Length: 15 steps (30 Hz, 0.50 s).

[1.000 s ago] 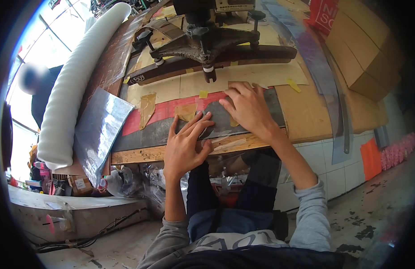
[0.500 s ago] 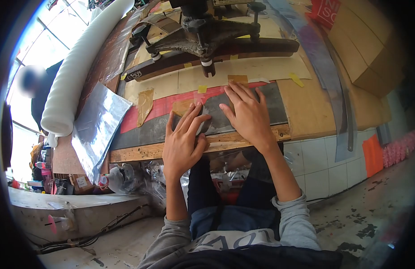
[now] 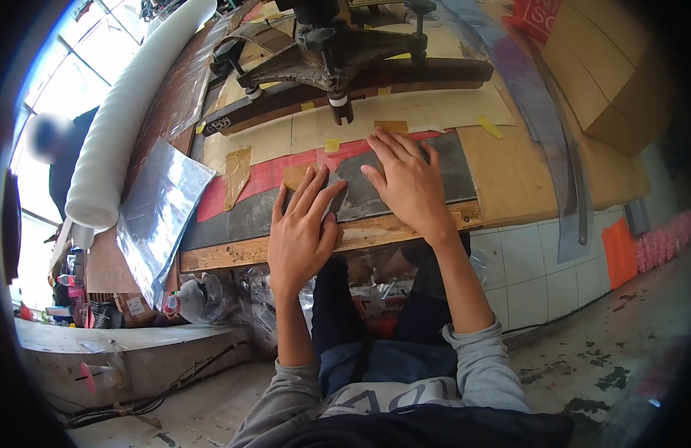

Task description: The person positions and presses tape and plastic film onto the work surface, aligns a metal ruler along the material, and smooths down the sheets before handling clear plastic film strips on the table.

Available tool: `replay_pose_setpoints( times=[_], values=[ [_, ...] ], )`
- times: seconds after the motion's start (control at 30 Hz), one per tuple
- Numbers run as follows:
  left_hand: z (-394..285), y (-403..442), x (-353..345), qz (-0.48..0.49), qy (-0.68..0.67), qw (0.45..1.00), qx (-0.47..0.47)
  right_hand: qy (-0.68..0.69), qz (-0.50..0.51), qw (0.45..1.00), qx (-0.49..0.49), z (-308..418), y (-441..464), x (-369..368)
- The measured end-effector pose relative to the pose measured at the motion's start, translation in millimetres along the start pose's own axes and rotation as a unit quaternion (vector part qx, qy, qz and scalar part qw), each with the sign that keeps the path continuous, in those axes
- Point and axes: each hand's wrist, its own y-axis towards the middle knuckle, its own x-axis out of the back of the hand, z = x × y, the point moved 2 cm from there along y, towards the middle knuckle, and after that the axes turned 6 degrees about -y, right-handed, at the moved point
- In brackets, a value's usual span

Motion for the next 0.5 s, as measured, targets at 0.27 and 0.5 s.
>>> replay_pose_setpoints(
  times=[0.27,0.5],
  values=[
    [0.5,-0.5,-0.6,-0.008,-0.007,1.000,-0.001,0.004,-0.003,1.000,0.002,1.0,-1.7,0.9],
    [0.9,-0.5,-0.4,-0.012,-0.015,1.000,-0.001,0.003,0.001,1.000,0.001,1.2,-1.6,1.2]
  ],
)
